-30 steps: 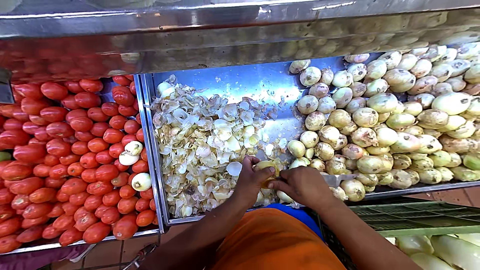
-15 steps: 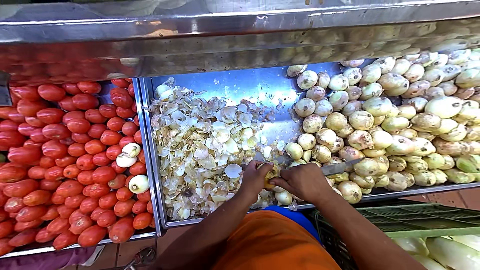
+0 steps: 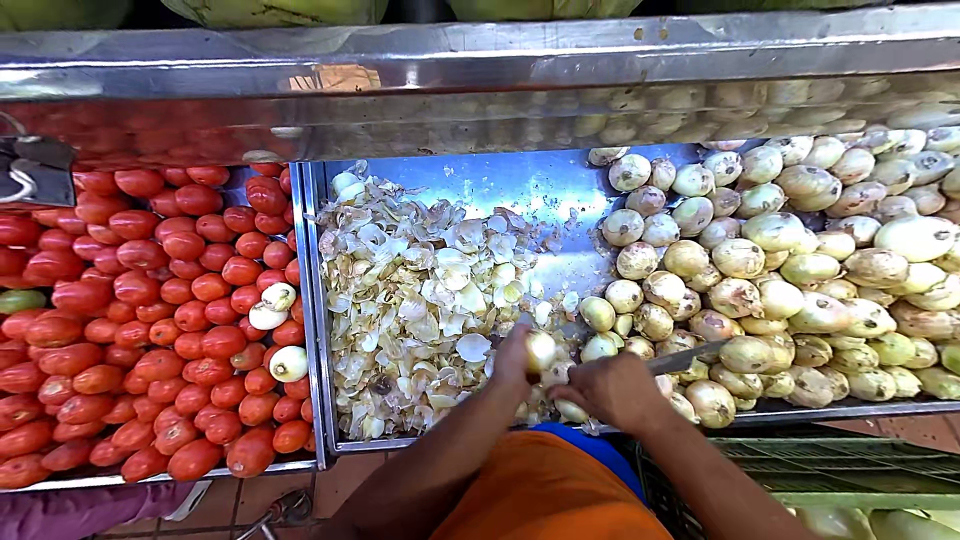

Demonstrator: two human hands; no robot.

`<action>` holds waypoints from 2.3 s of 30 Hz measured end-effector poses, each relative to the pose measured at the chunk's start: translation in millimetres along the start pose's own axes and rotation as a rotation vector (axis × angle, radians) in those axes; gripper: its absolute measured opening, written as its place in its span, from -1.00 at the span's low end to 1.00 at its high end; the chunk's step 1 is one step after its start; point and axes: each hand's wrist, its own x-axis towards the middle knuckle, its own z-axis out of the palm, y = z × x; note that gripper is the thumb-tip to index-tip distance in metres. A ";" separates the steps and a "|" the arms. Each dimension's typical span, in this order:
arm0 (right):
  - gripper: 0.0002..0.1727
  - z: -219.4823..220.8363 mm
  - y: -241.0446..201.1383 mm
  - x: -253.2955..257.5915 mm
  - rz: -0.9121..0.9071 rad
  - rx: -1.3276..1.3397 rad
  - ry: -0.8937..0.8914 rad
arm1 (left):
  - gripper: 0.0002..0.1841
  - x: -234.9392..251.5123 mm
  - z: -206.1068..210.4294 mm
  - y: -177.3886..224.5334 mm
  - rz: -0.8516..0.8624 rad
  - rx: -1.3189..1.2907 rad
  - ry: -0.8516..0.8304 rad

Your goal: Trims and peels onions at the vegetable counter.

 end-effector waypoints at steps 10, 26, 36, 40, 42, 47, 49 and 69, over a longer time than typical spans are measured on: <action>-0.45 -35.5 9.6 13.1 0.246 0.334 -0.346 | -0.27 -31.6 -18.8 53.0 0.099 0.119 -0.128; -0.14 -73.9 30.4 41.1 0.118 0.263 -0.358 | -0.58 -89.2 -13.8 38.6 0.314 0.220 -0.042; -0.08 -66.5 30.9 53.5 -0.068 0.259 -0.507 | -0.52 -104.4 3.4 21.0 0.357 0.178 0.089; -0.07 -45.2 32.7 53.0 -0.191 0.216 -0.216 | -0.53 -98.6 7.9 19.3 0.442 0.198 0.167; -0.09 -32.6 34.3 54.8 -0.249 0.197 -0.055 | -0.56 -92.3 9.4 18.6 0.460 0.199 0.233; -0.13 -21.4 39.1 66.6 -0.213 0.166 -0.058 | -0.57 -67.7 13.2 19.0 0.434 0.167 0.335; -0.14 -20.3 40.5 70.2 -0.177 0.149 -0.128 | -0.56 -56.6 14.7 15.4 0.443 0.177 0.388; -0.14 -58.0 17.7 78.1 -0.021 0.332 -0.469 | -0.64 -79.5 -35.3 47.0 0.359 0.043 0.116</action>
